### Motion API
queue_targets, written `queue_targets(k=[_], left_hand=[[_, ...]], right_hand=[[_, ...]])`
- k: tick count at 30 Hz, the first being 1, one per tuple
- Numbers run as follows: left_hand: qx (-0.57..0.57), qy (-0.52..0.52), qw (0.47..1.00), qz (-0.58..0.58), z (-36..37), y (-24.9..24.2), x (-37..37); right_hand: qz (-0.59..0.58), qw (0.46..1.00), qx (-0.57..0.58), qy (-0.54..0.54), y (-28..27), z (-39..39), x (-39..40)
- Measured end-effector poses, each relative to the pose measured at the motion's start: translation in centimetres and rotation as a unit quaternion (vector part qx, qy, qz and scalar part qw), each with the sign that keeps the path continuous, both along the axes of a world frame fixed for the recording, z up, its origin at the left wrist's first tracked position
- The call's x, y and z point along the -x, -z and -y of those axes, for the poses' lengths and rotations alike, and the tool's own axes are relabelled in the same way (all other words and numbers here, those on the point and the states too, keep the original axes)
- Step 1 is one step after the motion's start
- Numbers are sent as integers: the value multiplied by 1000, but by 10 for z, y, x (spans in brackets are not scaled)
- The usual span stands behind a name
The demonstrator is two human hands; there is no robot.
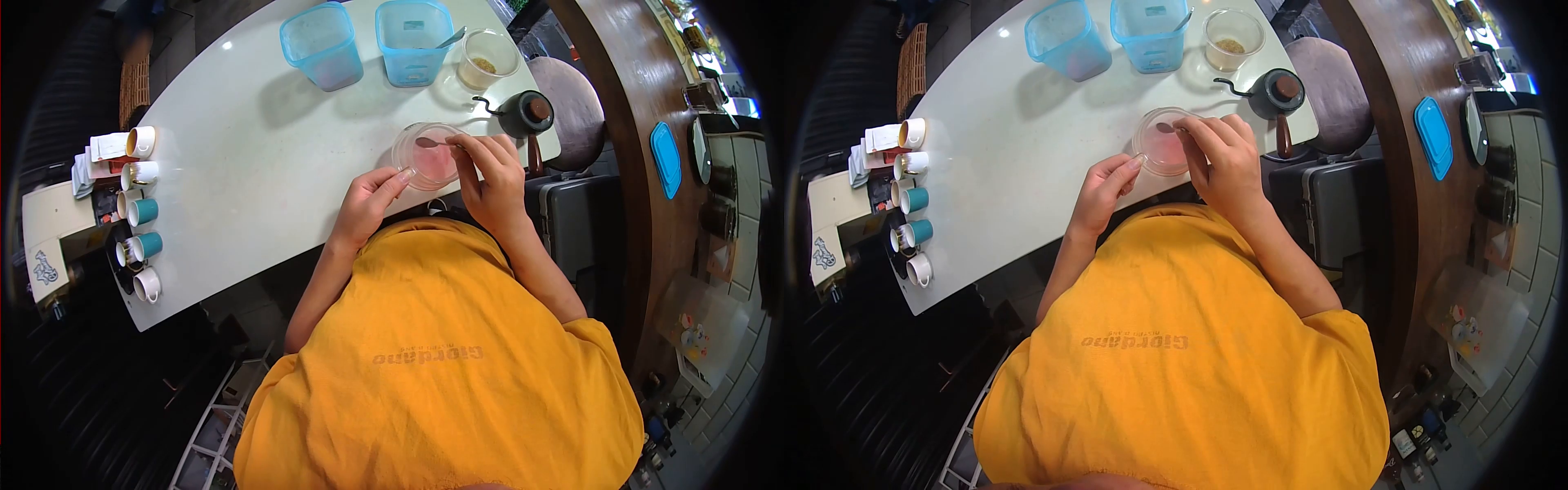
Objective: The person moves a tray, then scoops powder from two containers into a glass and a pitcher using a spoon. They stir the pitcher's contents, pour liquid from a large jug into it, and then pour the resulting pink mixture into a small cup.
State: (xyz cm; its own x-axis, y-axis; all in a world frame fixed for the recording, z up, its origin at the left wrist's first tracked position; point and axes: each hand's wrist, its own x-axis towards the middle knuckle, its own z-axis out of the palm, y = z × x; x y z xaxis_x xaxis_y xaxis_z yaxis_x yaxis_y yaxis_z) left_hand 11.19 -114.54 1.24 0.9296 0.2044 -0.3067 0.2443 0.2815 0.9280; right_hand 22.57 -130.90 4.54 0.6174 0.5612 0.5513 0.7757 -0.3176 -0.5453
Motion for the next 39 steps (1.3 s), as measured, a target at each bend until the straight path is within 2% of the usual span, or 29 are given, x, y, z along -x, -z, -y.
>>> queue_targets(k=[3, 12, 19, 28, 31, 33, 39], left_hand=[[2, 0, 1000, 2, -1, -1, 0], [9, 4, 1000, 0, -4, -2, -1], [25, 6, 1000, -6, -7, -1, -3], [31, -4, 999, -16, -6, 0, -6], [34, -1, 999, -8, -8, 1, -7], [48, 1, 999, -8, -8, 1, -8], [55, 5, 998, -7, -7, 1, -10]], right_hand=[[-53, 998, 10, -26, -2, -1, 2], [23, 998, 64, -13, -13, -2, -11], [-27, 998, 38, -46, -6, -6, -16], [51, 995, 82, -37, -16, -6, -18], [5, 995, 88, -38, -20, -4, -18], [-64, 996, 53, -36, -15, -4, -18], [-85, 996, 12, -10, -8, -11, -17]])
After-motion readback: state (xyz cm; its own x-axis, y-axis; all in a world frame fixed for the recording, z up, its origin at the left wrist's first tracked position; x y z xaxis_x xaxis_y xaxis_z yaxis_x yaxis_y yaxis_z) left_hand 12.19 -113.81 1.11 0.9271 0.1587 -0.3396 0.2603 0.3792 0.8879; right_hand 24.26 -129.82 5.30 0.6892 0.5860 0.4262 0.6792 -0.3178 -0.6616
